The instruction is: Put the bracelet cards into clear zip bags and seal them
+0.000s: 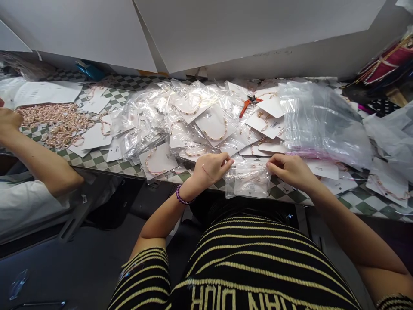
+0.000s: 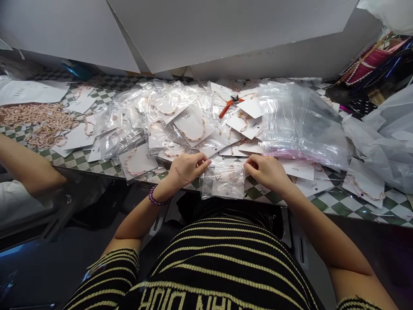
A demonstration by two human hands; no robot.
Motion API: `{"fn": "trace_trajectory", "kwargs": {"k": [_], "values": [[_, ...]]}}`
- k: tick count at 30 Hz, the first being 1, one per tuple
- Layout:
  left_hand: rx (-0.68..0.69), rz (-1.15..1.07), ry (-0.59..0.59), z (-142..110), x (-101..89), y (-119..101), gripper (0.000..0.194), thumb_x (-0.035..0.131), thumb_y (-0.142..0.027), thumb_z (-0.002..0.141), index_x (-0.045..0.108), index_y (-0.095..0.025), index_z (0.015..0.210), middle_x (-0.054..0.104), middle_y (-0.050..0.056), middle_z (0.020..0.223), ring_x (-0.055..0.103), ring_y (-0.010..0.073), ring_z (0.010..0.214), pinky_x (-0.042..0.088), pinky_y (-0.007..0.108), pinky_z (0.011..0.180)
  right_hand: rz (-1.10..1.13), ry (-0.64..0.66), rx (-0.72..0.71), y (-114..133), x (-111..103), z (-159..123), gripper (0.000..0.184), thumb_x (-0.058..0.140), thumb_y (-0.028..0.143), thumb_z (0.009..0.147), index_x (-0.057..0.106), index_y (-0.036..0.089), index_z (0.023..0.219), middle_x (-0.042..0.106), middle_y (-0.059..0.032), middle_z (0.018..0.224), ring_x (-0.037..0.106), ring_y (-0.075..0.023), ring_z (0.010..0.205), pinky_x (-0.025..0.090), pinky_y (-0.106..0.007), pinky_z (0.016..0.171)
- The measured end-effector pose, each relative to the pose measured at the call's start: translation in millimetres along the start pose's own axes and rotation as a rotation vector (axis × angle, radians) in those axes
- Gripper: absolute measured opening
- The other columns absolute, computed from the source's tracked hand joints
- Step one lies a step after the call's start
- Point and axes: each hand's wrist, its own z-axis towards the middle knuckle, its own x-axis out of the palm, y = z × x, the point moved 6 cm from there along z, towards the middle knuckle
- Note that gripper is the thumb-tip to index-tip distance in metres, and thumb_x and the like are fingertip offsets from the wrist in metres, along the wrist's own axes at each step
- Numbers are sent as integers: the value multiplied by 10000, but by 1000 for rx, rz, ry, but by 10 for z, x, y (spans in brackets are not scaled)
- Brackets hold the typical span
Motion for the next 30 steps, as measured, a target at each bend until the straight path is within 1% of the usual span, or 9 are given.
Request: {"fn": "trace_trajectory", "kwargs": {"k": [3,5,7,10,13,17,22,26,30], "values": [[85,-90,-67,-12,-14,-30,295,506,-393,985,637,-170,845,629,1,678,546,110,596,313,241,580,78,19,-17,12,-16,-17,267,534,418,844,647,202,737,659,-26,669,543,-131,571,383,-273,560],[194,-191,-97,-27,-21,-87,348,438,-418,1007,608,-160,848,635,14,724,549,107,617,369,240,610,258,64,-28,18,-9,-33,302,557,482,845,649,203,777,694,-41,756,583,-139,622,438,-273,587],[273,-292,-69,-40,2,-134,395,370,-446,1020,592,-152,878,653,33,785,560,107,642,413,240,635,469,138,-22,21,26,-48,331,579,529,838,628,203,803,728,-61,927,632,-149,705,497,-281,642],[242,-342,9,-39,68,-138,392,336,-444,1025,587,-152,949,679,32,828,562,105,629,430,243,640,584,229,15,11,103,-57,363,582,551,841,559,198,758,724,-72,1050,673,-177,847,513,-272,661],[141,-307,6,-32,71,-90,359,350,-424,1021,578,-161,938,683,14,798,576,105,630,419,243,643,555,171,46,-22,110,-49,373,579,563,831,543,201,751,721,-70,962,675,-194,866,503,-265,643],[49,-211,-41,-23,17,-23,358,411,-444,1007,598,-170,875,661,-5,714,561,104,600,377,249,613,405,20,92,-99,44,-54,324,575,521,811,592,201,762,684,-49,791,590,-148,633,461,-276,581],[66,-338,-21,-2,35,-32,281,507,-414,978,632,-170,917,679,-13,767,575,92,634,405,227,646,333,14,67,-163,37,-92,376,513,549,866,605,204,750,644,-33,711,548,-142,580,426,-281,560],[80,-510,11,43,74,-72,209,553,-355,957,634,-163,940,670,-16,729,587,89,627,437,210,661,199,-71,68,-202,-18,-152,402,513,553,879,578,203,693,576,-12,600,502,-134,536,387,-278,554],[37,-465,59,111,138,-98,198,600,-270,947,602,-172,1119,663,-40,698,593,92,619,427,211,665,36,-152,58,-186,-48,-198,382,514,517,876,578,203,668,586,-16,590,489,-137,531,351,-282,570]]}}
